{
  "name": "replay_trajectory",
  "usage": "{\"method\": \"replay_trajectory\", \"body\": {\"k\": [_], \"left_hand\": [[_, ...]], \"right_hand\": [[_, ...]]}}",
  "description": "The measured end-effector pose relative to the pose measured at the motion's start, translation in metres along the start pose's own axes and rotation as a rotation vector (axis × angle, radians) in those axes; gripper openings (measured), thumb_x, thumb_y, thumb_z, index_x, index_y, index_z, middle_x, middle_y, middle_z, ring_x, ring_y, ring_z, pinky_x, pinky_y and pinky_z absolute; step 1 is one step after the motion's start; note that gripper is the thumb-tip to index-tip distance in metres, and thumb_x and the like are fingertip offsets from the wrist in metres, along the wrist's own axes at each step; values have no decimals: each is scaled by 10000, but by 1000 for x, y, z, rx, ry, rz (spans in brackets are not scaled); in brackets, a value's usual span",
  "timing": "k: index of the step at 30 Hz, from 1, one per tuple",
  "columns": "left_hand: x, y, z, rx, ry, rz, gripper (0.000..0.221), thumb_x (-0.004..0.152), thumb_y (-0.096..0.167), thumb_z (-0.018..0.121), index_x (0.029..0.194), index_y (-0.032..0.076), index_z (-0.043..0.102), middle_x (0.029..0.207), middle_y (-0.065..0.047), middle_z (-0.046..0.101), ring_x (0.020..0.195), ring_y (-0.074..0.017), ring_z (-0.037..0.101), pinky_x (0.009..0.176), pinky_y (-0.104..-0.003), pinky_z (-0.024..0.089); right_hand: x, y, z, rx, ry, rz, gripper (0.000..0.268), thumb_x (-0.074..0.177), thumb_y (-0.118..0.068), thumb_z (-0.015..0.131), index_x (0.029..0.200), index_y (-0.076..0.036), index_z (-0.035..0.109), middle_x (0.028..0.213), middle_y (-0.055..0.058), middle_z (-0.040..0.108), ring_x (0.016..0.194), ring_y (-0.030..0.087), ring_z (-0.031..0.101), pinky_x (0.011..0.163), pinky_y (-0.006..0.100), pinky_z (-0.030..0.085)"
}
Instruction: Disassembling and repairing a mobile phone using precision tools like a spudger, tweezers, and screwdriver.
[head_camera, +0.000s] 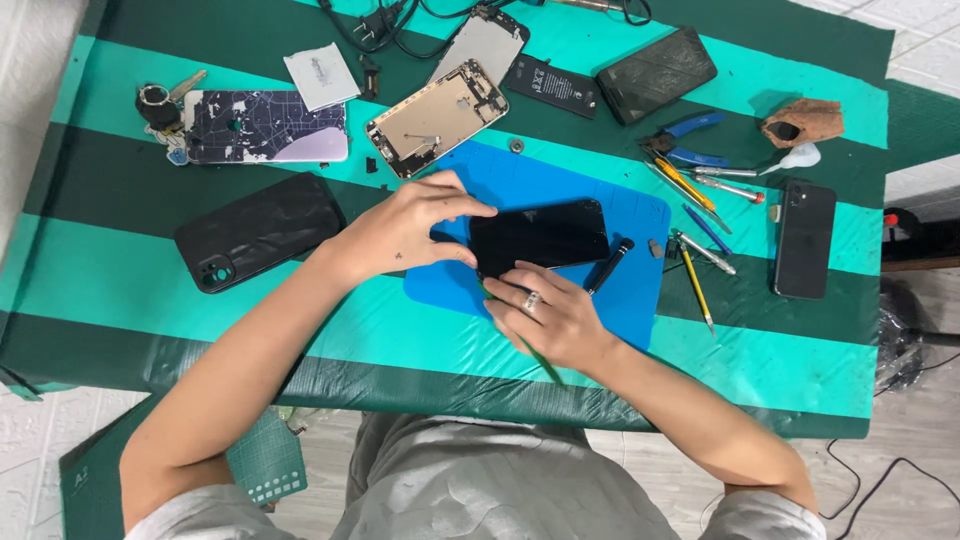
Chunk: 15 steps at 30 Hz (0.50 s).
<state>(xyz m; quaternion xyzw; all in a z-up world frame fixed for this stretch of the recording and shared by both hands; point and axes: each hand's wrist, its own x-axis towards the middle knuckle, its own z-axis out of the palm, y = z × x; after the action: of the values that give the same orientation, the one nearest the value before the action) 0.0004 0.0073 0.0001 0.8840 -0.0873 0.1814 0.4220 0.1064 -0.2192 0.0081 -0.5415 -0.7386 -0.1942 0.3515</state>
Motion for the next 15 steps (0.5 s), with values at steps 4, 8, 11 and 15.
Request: {"method": "replay_trajectory", "body": {"k": [4,8,11,15], "left_hand": [[1,10,-4,52,-43,10,481,802,212,899,1217,45,723,1084,-183,748,934,-306,621,829,-413,534],[5,21,-5,102,-96,10,630,767,293,880,1297,22,674,1178,-193,728,1055,-334,628,930,-445,535],[9,26,13,317,-38,33,809,715,484,860,1351,38,633,1160,-174,700,1063,-319,624,875,-428,553],[8,19,39,458,21,22,858,696,473,856,1418,100,581,1135,-110,667,1041,-274,605,805,-411,546]], "right_hand": [[-8,7,-9,186,52,99,117,923,-41,698,811,-69,713,882,132,775,805,306,739,807,455,630],[-8,30,-24,213,79,112,142,961,-52,661,835,-33,725,929,181,792,793,346,761,744,451,638],[28,29,-46,145,19,159,140,908,83,708,815,-20,726,911,170,790,865,373,779,735,436,629],[24,43,-55,-25,-66,140,133,902,70,756,832,-38,724,923,139,801,867,344,779,729,401,626]]}}
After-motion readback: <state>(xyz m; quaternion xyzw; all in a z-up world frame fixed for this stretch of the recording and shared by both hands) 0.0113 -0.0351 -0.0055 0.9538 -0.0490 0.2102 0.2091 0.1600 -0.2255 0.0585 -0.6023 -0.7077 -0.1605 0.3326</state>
